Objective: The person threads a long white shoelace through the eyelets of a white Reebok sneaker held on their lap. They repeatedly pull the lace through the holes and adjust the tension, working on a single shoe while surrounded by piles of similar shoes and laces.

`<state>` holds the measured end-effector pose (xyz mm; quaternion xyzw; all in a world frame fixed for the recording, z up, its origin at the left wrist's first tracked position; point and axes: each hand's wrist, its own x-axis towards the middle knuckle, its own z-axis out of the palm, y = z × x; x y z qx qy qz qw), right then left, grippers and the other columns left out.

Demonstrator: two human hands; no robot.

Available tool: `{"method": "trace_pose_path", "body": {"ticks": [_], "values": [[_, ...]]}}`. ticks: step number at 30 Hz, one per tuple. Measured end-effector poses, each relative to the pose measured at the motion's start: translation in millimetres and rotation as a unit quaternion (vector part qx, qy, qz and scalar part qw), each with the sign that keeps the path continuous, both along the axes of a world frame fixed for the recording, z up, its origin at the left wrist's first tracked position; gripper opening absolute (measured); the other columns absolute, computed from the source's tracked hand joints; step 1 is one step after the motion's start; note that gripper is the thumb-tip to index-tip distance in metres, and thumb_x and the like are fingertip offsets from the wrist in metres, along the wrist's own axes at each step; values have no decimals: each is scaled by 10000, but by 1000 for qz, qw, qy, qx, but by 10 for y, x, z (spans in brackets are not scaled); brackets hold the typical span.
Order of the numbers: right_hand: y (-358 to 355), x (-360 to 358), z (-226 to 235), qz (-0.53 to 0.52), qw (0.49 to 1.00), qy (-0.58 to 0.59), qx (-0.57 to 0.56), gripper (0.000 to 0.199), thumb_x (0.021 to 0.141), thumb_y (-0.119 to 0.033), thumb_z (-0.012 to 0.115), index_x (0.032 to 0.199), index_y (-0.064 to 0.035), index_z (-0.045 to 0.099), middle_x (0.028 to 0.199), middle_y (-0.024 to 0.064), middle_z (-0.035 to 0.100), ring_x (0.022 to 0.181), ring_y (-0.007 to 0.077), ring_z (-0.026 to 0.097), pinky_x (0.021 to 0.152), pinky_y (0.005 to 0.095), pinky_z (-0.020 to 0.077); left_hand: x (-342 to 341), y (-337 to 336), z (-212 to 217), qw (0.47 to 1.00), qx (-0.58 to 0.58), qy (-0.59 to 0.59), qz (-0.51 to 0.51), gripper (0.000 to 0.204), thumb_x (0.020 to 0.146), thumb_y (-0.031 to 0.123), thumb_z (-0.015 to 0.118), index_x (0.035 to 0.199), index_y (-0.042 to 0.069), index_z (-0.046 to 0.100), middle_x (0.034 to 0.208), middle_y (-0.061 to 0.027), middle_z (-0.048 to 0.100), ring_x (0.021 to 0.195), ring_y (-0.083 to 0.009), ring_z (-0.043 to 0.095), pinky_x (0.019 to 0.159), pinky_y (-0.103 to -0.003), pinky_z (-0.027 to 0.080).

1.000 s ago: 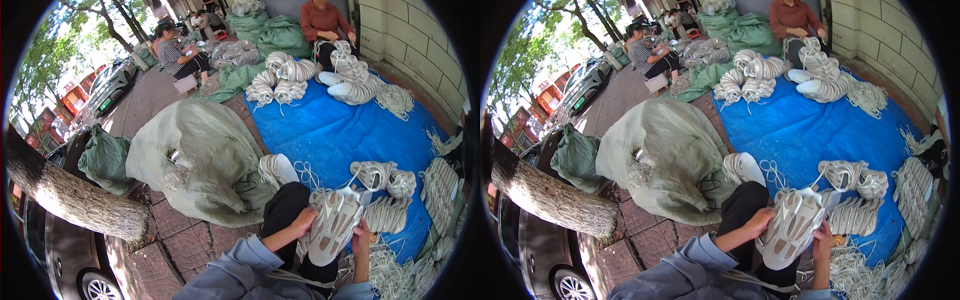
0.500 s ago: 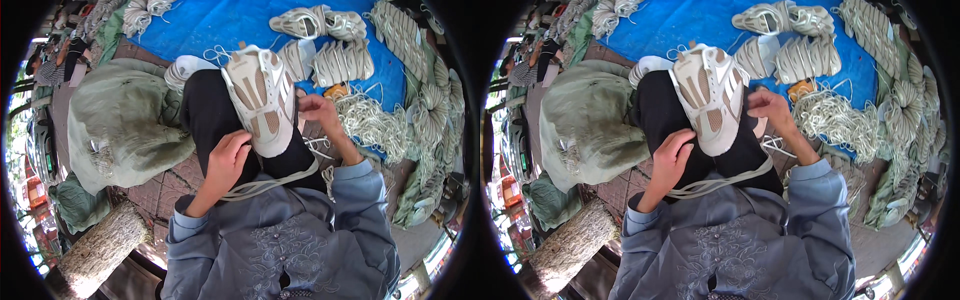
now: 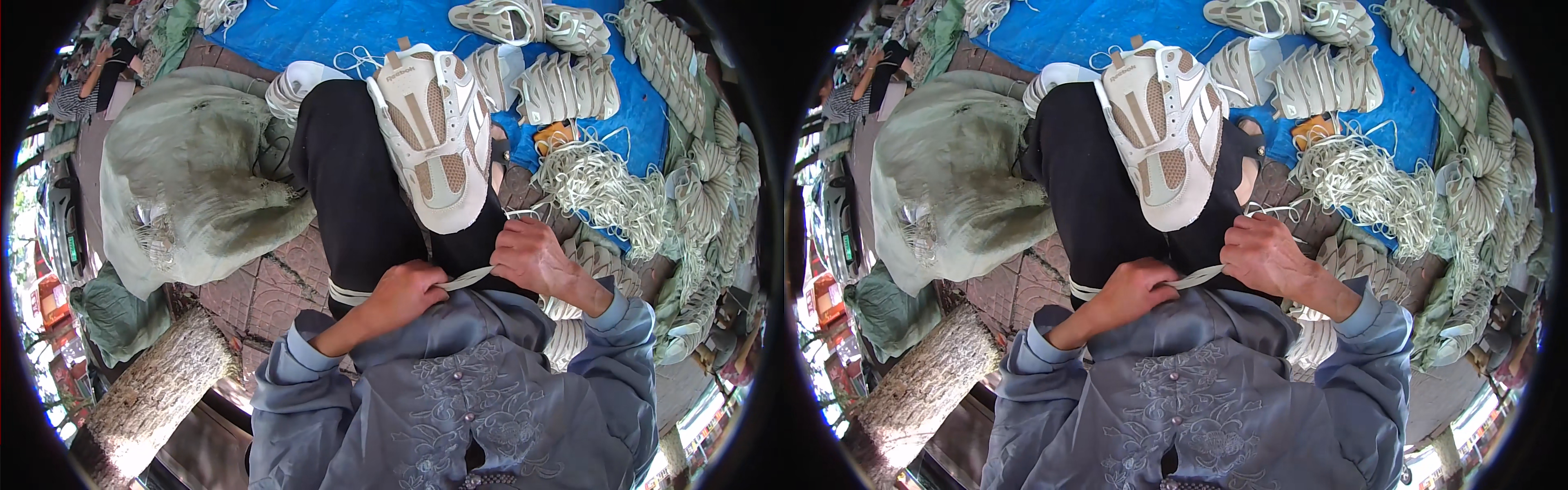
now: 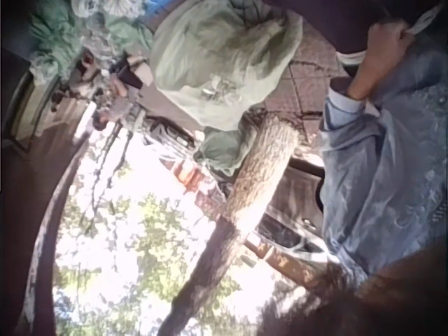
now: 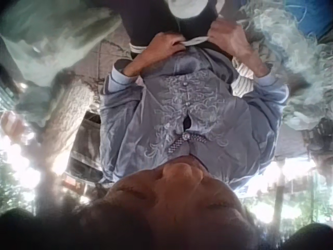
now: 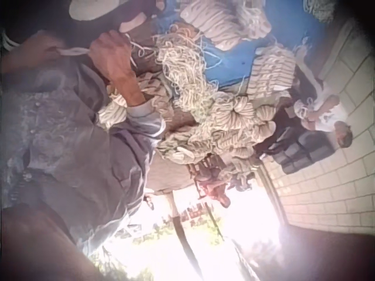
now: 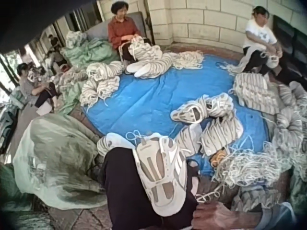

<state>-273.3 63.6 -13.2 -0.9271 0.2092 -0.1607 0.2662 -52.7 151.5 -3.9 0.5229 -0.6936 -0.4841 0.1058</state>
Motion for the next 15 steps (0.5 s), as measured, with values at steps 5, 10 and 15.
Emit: {"method": "trace_pose_path", "body": {"ticks": [5, 10, 15], "values": [[-59, 5, 109, 1, 993, -59, 105, 70, 577, -101, 634, 600, -96, 567, 632, 5, 501, 638, 171, 514, 544, 298, 407, 72, -136, 87, 990, 9, 105, 94, 225, 720, 146, 638, 911, 34, 596, 778, -104, 591, 744, -249, 585, 645, -321, 470], [-71, -29, 261, -111, 830, -112, 535, 65, 636, -20, 609, 701, -15, 610, 638, 37, 575, 563, 104, 539, 517, 227, 393, -165, -280, 201, 979, 116, 160, 57, 216, 758, 130, 615, 936, 11, 587, 810, -83, 613, 726, -153, 586, 662, -255, 460], [-169, -61, 308, -149, 821, -41, 549, 96, 642, -17, 617, 737, -1, 611, 641, 20, 575, 590, 45, 502, 511, 199, 385, -69, -384, 181, 926, 234, 279, 103, 152, 794, 107, 578, 893, -7, 596, 773, -32, 608, 715, -57, 544, 641, -210, 442]]}}
